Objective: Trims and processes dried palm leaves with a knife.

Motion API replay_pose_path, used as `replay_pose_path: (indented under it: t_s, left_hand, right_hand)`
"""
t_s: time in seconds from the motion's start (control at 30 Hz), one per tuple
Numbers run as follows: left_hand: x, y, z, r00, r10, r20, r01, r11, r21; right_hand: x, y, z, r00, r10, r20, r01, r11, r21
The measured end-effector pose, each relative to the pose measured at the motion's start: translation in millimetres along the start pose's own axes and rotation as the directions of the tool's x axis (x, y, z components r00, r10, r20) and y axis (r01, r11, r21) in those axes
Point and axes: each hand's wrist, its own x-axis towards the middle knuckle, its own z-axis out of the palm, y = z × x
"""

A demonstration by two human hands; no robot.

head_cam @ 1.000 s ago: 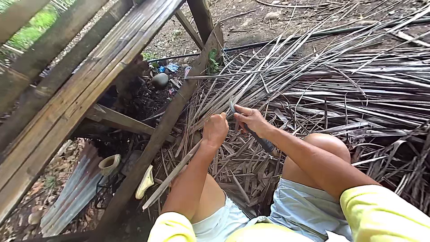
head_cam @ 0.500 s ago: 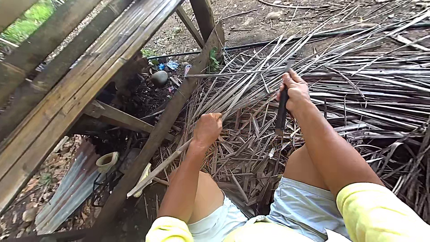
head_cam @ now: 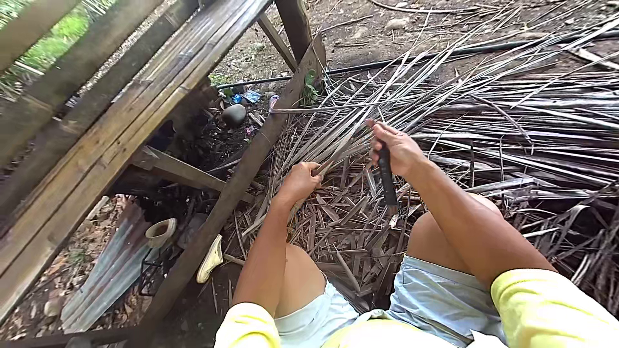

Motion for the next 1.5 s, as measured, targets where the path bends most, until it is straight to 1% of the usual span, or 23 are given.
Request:
replay_pose_path:
  t_s: [0.1, 0.17, 0.2, 0.27, 0.3, 0.37, 0.43, 0.5, 0.57, 0.6, 0.67, 0.73, 0.83, 0.93, 1.0, 1.03, 1.1, 1.23, 1.3, 1.37, 1.43, 1.47, 1.5]
  left_hand:
    - [-5.3, -10.8, -9.4, 0.999, -0.045, 0.028, 0.045, 0.999, -0.005]
    - [-6.6, -10.7, -11.3, 0.997, -0.074, 0.015, 0.074, 0.996, -0.041]
    - [-5.7, -9.5, -10.9, 0.996, -0.088, -0.001, 0.088, 0.995, -0.053]
    - [-1.5, -5.8, -8.0, 0.993, -0.105, -0.044, 0.103, 0.993, -0.057]
    - [0.9, -3.5, -6.1, 0.992, -0.106, -0.063, 0.103, 0.993, -0.053]
    - [5.0, 1.3, -2.3, 0.991, -0.097, -0.097, 0.091, 0.994, -0.061]
    - [7.4, 6.4, 1.0, 0.987, -0.081, -0.14, 0.068, 0.993, -0.094]
    - [8.1, 11.1, 3.1, 0.98, -0.057, -0.191, 0.032, 0.99, -0.134]
    - [8.5, 14.6, 5.5, 0.975, -0.046, -0.217, 0.009, 0.986, -0.168]
    - [8.6, 15.5, 7.1, 0.973, -0.034, -0.23, -0.001, 0.988, -0.154]
    - [10.4, 13.9, 11.7, 0.96, 0.015, -0.279, -0.026, 0.999, -0.038]
    - [11.5, 11.6, 17.7, 0.943, 0.099, -0.319, -0.065, 0.991, 0.114]
    - [7.1, 15.4, 25.2, 0.935, 0.156, -0.319, -0.08, 0.967, 0.24]
    - [1.5, 20.8, 33.1, 0.925, 0.195, -0.325, -0.077, 0.937, 0.341]
    - [-2.0, 24.9, 36.6, 0.926, 0.201, -0.318, -0.068, 0.921, 0.384]
    - [-2.8, 26.3, 37.8, 0.928, 0.204, -0.313, -0.069, 0.917, 0.393]
    - [-2.1, 28.8, 35.3, 0.938, 0.167, -0.305, -0.045, 0.929, 0.368]
    - [0.9, 26.5, 22.0, 0.932, 0.093, -0.351, 0.01, 0.959, 0.282]
    - [0.4, 25.3, 23.2, 0.934, 0.098, -0.343, 0.011, 0.954, 0.301]
    - [-1.5, 28.8, 25.7, 0.945, 0.082, -0.316, 0.028, 0.944, 0.329]
    - [-5.3, 37.9, 26.9, 0.953, 0.048, -0.3, 0.064, 0.934, 0.353]
    - [-7.4, 42.7, 28.0, 0.956, 0.027, -0.291, 0.086, 0.926, 0.367]
    - [-9.1, 45.3, 30.0, 0.955, 0.024, -0.296, 0.096, 0.918, 0.385]
  right_hand:
    - [6.7, -15.9, -19.9, 0.986, -0.075, -0.149, 0.08, 0.996, 0.028]
    - [2.6, -17.3, -19.1, 0.98, -0.1, -0.169, 0.102, 0.995, 0.003]
    - [-2.1, -14.8, -14.0, 0.986, -0.102, -0.13, 0.097, 0.994, -0.046]
    - [-16.3, -5.0, 2.8, 0.997, -0.071, 0.036, 0.076, 0.982, -0.174]
    - [-24.5, 1.0, 13.4, 0.992, -0.024, 0.128, 0.054, 0.97, -0.237]
    - [-36.4, 16.5, 31.1, 0.954, 0.096, 0.284, 0.001, 0.947, -0.322]
    - [-40.3, 33.2, 40.5, 0.907, 0.187, 0.378, -0.041, 0.931, -0.362]
    - [-40.4, 45.8, 42.9, 0.891, 0.212, 0.401, -0.051, 0.926, -0.374]
    - [-36.0, 48.7, 43.0, 0.893, 0.209, 0.398, -0.064, 0.935, -0.349]
    - [-33.6, 47.4, 43.9, 0.899, 0.206, 0.388, -0.068, 0.938, -0.339]
    - [-29.5, 44.0, 46.1, 0.903, 0.211, 0.374, -0.082, 0.94, -0.333]
    - [-27.3, 44.4, 46.4, 0.91, 0.203, 0.36, -0.079, 0.94, -0.331]
    - [-24.1, 46.2, 45.9, 0.923, 0.197, 0.33, -0.082, 0.939, -0.333]
    - [-18.6, 49.1, 44.5, 0.943, 0.138, 0.302, 0.0, 0.909, -0.416]
    - [-14.6, 49.5, 43.8, 0.962, 0.052, 0.268, 0.113, 0.818, -0.564]
    - [-13.7, 48.6, 43.6, 0.968, 0.02, 0.252, 0.146, 0.768, -0.623]
    - [-14.6, 47.4, 43.7, 0.971, 0.005, 0.24, 0.161, 0.726, -0.668]
    - [-20.7, 46.1, 43.4, 0.952, 0.074, 0.297, 0.134, 0.773, -0.62]
    - [-18.6, 48.4, 39.7, 0.953, 0.067, 0.294, 0.14, 0.767, -0.627]
    - [-15.8, 47.3, 38.5, 0.961, 0.039, 0.274, 0.166, 0.711, -0.684]
    - [-13.9, 47.1, 38.9, 0.97, -0.008, 0.243, 0.197, 0.612, -0.766]
    - [-12.2, 46.9, 38.2, 0.976, -0.013, 0.217, 0.185, 0.579, -0.794]
    - [-9.0, 47.2, 36.2, 0.98, -0.025, 0.199, 0.178, 0.571, -0.801]
